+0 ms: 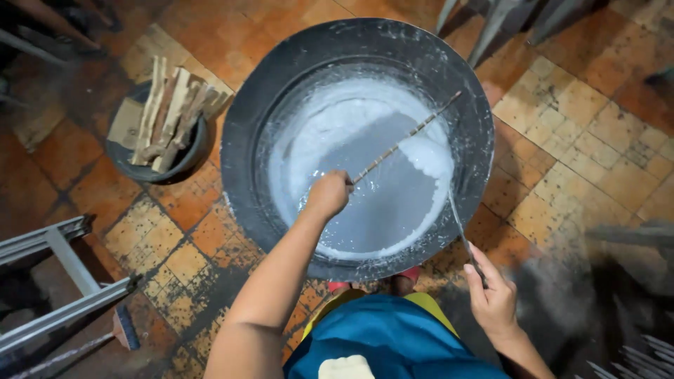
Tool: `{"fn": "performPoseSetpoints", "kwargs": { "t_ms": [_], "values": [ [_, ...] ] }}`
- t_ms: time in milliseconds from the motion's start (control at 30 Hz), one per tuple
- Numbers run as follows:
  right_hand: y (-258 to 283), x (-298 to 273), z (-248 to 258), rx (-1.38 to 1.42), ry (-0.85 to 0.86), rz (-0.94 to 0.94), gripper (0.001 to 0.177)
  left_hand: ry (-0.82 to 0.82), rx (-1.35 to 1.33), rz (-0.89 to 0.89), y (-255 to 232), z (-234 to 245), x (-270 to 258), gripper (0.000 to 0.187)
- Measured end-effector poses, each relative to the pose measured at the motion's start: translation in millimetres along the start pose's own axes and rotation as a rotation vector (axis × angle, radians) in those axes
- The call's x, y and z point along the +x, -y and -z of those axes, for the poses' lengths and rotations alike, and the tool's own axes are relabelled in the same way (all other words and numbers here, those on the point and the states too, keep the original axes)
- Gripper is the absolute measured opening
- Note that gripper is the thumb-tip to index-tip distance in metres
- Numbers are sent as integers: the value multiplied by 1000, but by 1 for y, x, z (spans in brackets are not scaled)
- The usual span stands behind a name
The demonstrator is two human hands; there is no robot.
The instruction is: Dipping a rack of candle wicks into a vat of molten wax to coat them and then hanging them to cool.
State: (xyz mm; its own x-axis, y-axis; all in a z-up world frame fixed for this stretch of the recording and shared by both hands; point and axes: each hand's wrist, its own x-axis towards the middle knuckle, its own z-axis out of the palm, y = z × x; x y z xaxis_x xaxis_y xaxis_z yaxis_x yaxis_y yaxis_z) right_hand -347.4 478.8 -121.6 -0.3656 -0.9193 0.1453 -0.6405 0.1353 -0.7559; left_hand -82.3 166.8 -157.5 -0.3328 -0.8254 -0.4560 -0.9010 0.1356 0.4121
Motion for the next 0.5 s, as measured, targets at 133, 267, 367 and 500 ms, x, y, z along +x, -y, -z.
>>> {"fn": "performPoseSetpoints", "kwargs": {
  "t_ms": [133,267,367,500],
  "values": [
    [1,6,0,37,-7,2,45,133,-124,83,1,-25,16,19],
    [18,15,-3,71,-32,-81,45,213,-109,74,51,-96,81,19],
    [21,19,-9,41,12,-165,44,194,-112,59,95,-148,126,17],
    [35,23,-18,56,-83,-259,38,210,-171,212,108,-159,140,19]
  ]
}}
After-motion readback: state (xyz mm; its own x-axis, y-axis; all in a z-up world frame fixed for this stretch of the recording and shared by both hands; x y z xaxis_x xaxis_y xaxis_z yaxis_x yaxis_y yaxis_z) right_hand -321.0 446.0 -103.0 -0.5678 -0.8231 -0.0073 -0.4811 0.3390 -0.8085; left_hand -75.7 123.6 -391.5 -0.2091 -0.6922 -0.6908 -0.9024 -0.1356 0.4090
